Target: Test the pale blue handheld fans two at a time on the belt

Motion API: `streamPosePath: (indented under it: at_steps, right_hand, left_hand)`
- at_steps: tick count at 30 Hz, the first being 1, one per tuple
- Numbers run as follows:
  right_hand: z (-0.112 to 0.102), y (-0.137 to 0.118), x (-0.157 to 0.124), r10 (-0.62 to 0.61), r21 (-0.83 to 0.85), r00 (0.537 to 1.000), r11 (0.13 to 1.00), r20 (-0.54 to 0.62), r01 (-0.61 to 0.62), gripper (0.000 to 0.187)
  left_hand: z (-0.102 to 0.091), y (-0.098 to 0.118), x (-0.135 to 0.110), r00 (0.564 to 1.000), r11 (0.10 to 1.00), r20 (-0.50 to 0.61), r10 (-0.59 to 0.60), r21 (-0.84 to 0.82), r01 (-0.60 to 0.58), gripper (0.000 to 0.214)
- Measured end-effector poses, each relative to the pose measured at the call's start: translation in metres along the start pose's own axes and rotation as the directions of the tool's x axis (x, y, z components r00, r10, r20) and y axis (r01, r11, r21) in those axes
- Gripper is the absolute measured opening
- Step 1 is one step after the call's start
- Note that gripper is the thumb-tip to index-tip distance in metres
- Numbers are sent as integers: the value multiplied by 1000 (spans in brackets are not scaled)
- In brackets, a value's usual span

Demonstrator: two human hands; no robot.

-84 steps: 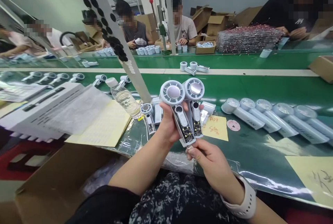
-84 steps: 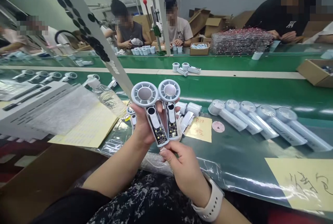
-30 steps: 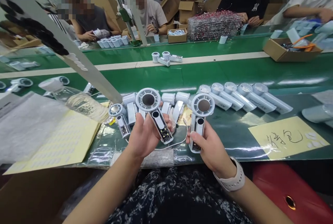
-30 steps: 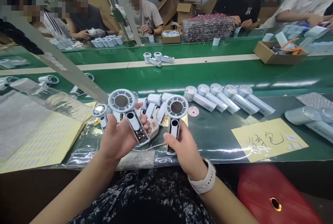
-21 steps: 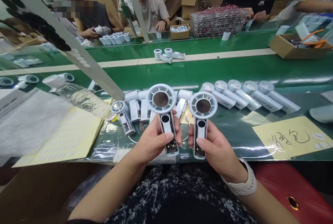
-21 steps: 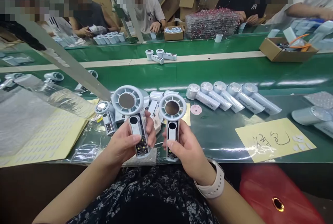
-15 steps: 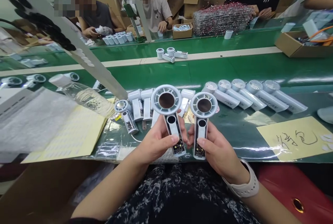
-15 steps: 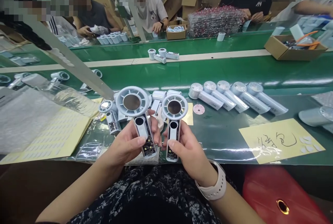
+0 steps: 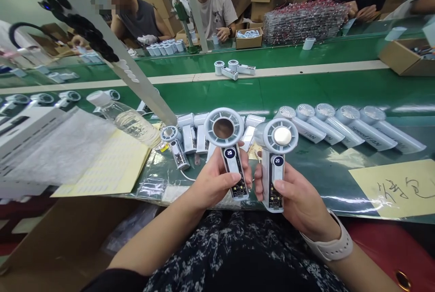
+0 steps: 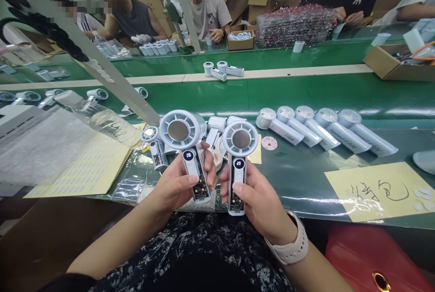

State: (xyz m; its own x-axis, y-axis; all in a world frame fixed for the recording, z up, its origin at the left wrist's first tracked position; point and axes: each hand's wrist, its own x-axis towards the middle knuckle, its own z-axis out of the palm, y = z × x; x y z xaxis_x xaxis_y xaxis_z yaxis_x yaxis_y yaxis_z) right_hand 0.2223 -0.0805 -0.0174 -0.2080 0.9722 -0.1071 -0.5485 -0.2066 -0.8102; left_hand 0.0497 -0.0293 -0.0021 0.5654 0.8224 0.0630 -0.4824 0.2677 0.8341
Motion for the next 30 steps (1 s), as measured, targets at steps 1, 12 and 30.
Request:
streamPosePath:
  at_steps: [1,12,30]
  right_hand:
    - [0,0,0,1,-4,1000,1000,2,-1,26]
    - [-6,12,-3,-46,-72,992,997,-115,38,21]
    - [-9,12,-2,13,-68,984,997,-176,-25,23]
  left_hand:
    - [0,1,0,1000,1000,0,3,13,-4,46]
    - [-5,-9,4,996,1000,-85,-2,-15,1,41]
    - [-13,-14,5,996,972,-87,-31,229,50,33]
